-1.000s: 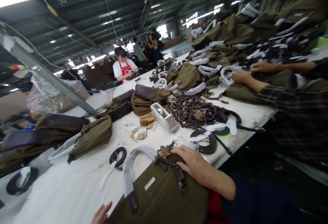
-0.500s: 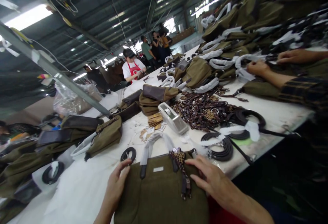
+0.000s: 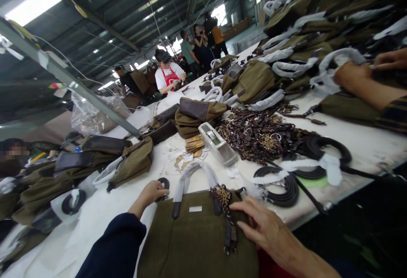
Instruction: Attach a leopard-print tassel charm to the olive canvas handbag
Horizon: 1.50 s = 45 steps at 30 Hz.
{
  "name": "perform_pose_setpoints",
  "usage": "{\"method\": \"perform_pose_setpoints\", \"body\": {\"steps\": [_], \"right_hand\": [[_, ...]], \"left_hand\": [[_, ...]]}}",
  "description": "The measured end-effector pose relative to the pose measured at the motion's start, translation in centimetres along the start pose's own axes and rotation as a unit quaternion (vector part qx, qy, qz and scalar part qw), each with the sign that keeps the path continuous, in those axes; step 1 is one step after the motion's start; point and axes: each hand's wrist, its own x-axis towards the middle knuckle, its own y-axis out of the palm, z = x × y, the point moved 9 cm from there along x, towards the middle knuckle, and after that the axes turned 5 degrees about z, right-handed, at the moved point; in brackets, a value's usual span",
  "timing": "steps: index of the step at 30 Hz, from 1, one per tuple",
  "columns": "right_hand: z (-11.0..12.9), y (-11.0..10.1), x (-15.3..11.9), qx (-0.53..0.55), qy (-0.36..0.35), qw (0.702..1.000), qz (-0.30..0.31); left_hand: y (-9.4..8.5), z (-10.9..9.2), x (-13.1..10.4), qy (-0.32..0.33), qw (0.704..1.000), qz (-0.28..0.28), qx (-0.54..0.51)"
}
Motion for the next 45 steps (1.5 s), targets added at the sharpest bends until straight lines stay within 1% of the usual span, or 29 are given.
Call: {"method": "perform_pose_setpoints", "body": {"steps": [3,5,7,9,11,15,19,23,26,29,32,35,37,38,40,41,42,43,45], "right_hand": [[-0.2,0.1,0.1,-0.001,-0.003,1.0,-0.002],[-0.3,0.2,0.1,-0.001,-0.013,1.0,-0.001],[-0.5,0.3,0.0,-0.005,-0.018,1.0,0.002],[-0.8,0.4,-0.1,-0.013,-0.015,1.0,0.003],[-1.0,0.5,-0.1,-0.02,-0.01,1.0,0.002],[-1.1,0.4,-0.1,-0.031,-0.018,0.999,-0.009],[-0.9,0.1,-0.1,-0.049,-0.024,0.998,-0.025],[-0.7,0.0,-0.2,-0.066,-0.027,0.997,-0.031],[-0.8,-0.1,-0.2,-0.077,-0.031,0.996,-0.043],[-0.8,-0.1,-0.2,-0.09,-0.038,0.994,-0.047],[-0.7,-0.2,-0.1,-0.101,-0.036,0.993,-0.044],[-0.5,-0.3,-0.1,-0.114,-0.028,0.992,-0.046],[-0.2,-0.4,-0.2,-0.126,-0.022,0.991,-0.047],[-0.1,-0.4,-0.2,-0.131,-0.015,0.99,-0.047],[0.1,-0.5,-0.2,-0.139,-0.003,0.989,-0.048],[0.2,-0.5,-0.2,-0.141,0.004,0.989,-0.048],[0.2,-0.6,-0.2,-0.144,0.012,0.988,-0.049],[0.2,-0.6,-0.2,-0.145,0.018,0.988,-0.049],[0.0,-0.5,-0.2,-0.146,0.031,0.988,-0.048]], "left_hand": [[-1.1,-0.4,-0.3,-0.006,0.999,-0.017,-0.035],[-2.5,-0.2,-1.2,-0.012,0.995,-0.042,-0.087],[-4.1,0.4,-2.7,-0.012,0.984,-0.075,-0.159],[-5.4,1.0,-4.4,-0.001,0.965,-0.107,-0.241],[-6.3,1.4,-6.0,0.019,0.936,-0.132,-0.325],[-6.9,1.3,-8.3,0.068,0.874,-0.161,-0.454],[-7.1,0.3,-9.6,0.112,0.824,-0.162,-0.531],[-7.2,-0.8,-10.3,0.148,0.785,-0.143,-0.584],[-7.4,-1.0,-10.5,0.167,0.756,-0.139,-0.617],[-8.1,-1.2,-10.8,0.193,0.72,-0.139,-0.652],[-9.3,-1.5,-11.5,0.227,0.681,-0.131,-0.684],[-10.1,-1.4,-12.0,0.241,0.658,-0.126,-0.702],[-10.1,-1.2,-12.1,0.239,0.654,-0.125,-0.707],[-10.1,-1.1,-12.1,0.239,0.657,-0.126,-0.704],[-9.9,-0.8,-11.9,0.242,0.677,-0.124,-0.683],[-9.8,-0.5,-11.6,0.245,0.697,-0.123,-0.662],[-9.7,-0.3,-11.3,0.247,0.726,-0.121,-0.631],[-9.5,0.2,-10.8,0.244,0.762,-0.118,-0.588],[-8.7,1.5,-9.2,0.222,0.846,-0.113,-0.472]]}}
